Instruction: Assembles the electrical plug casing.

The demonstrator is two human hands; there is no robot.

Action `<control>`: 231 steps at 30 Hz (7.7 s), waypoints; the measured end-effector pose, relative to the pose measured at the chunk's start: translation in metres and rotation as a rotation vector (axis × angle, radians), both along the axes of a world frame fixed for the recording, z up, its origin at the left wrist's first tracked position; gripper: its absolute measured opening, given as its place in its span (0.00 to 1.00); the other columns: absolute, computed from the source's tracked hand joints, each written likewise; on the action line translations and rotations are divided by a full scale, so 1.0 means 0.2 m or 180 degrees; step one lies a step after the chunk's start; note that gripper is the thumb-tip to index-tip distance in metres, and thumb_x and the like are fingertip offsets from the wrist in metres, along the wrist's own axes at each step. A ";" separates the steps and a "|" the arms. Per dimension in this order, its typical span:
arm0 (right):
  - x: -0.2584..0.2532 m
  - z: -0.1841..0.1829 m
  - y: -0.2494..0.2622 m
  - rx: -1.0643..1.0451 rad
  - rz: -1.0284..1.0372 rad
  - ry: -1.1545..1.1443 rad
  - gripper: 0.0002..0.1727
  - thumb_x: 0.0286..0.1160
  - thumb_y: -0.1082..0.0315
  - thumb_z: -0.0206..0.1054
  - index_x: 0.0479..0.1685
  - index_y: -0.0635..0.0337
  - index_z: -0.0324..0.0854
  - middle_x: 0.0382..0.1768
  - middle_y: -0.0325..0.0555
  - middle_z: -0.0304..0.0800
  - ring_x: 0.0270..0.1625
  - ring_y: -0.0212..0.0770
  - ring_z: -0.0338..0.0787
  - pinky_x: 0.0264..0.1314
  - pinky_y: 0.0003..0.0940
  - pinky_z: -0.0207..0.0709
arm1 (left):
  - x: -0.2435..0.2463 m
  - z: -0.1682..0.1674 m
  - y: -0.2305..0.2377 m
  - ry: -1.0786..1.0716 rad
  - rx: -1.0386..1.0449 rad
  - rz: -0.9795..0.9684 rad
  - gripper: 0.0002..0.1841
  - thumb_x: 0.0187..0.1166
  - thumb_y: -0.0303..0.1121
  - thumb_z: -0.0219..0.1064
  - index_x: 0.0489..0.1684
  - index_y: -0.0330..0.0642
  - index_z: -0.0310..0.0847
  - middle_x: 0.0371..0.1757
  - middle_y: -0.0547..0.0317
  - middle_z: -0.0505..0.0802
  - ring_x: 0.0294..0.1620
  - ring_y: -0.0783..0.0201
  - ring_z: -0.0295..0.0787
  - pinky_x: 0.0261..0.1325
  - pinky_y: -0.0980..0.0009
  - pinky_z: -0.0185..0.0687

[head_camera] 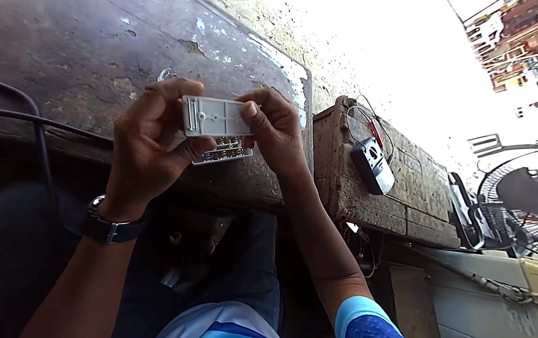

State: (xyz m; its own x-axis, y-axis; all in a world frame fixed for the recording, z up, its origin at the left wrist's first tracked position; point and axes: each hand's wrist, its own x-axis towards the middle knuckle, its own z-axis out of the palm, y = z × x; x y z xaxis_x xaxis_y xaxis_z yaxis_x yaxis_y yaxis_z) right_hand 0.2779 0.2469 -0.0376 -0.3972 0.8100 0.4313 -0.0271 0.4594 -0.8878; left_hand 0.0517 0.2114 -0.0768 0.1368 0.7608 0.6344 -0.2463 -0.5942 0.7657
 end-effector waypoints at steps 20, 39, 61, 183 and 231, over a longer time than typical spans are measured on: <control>-0.40 0.12 0.02 0.0152 0.0021 -0.0508 0.07 0.78 0.76 0.71 0.47 0.72 0.89 0.38 0.49 0.93 0.32 0.34 0.91 0.35 0.28 0.89 | -0.11 -0.01 0.05 0.1308 0.0812 0.2057 0.24 0.78 0.27 0.71 0.74 0.31 0.80 0.72 0.45 0.87 0.75 0.54 0.83 0.79 0.61 0.79; -0.36 0.16 0.03 0.0512 0.0101 -0.1720 0.07 0.84 0.73 0.63 0.46 0.66 0.86 0.34 0.43 0.88 0.32 0.31 0.89 0.37 0.27 0.87 | -0.13 -0.02 0.01 0.2167 0.1032 0.2185 0.22 0.84 0.31 0.65 0.75 0.35 0.81 0.66 0.44 0.87 0.67 0.51 0.79 0.71 0.61 0.70; -0.40 0.07 0.05 0.0042 -0.0014 -0.1075 0.06 0.78 0.76 0.63 0.42 0.68 0.84 0.30 0.45 0.89 0.26 0.34 0.89 0.28 0.32 0.87 | -0.15 -0.02 -0.02 0.2139 0.1124 0.1956 0.21 0.87 0.32 0.61 0.77 0.35 0.80 0.71 0.46 0.86 0.72 0.53 0.78 0.75 0.65 0.69; 0.20 -0.03 0.00 -0.1215 -0.0664 -0.1143 0.08 0.83 0.67 0.66 0.40 0.63 0.83 0.18 0.34 0.75 0.13 0.24 0.62 0.14 0.21 0.55 | -0.01 -0.13 0.01 0.2891 0.0324 0.1103 0.35 0.67 0.62 0.68 0.61 0.40 0.85 0.60 0.43 0.90 0.67 0.40 0.82 0.72 0.37 0.67; 0.19 -0.07 -0.04 -0.0951 0.0230 -0.0364 0.10 0.82 0.67 0.69 0.48 0.67 0.82 0.26 0.40 0.84 0.16 0.23 0.66 0.14 0.19 0.56 | 0.21 -0.10 -0.13 -0.0510 -0.1163 0.0301 0.15 0.82 0.24 0.69 0.62 0.33 0.74 0.47 0.55 0.94 0.42 0.60 0.96 0.49 0.63 0.96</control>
State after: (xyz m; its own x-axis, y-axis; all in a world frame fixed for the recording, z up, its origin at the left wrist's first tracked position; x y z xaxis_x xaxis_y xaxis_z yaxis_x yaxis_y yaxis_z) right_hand 0.3166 0.2380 -0.0511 -0.4905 0.8620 0.1280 0.0576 0.1786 -0.9822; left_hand 0.0933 0.1860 -0.0960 -0.0231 0.9445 0.3276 -0.3369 -0.3159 0.8870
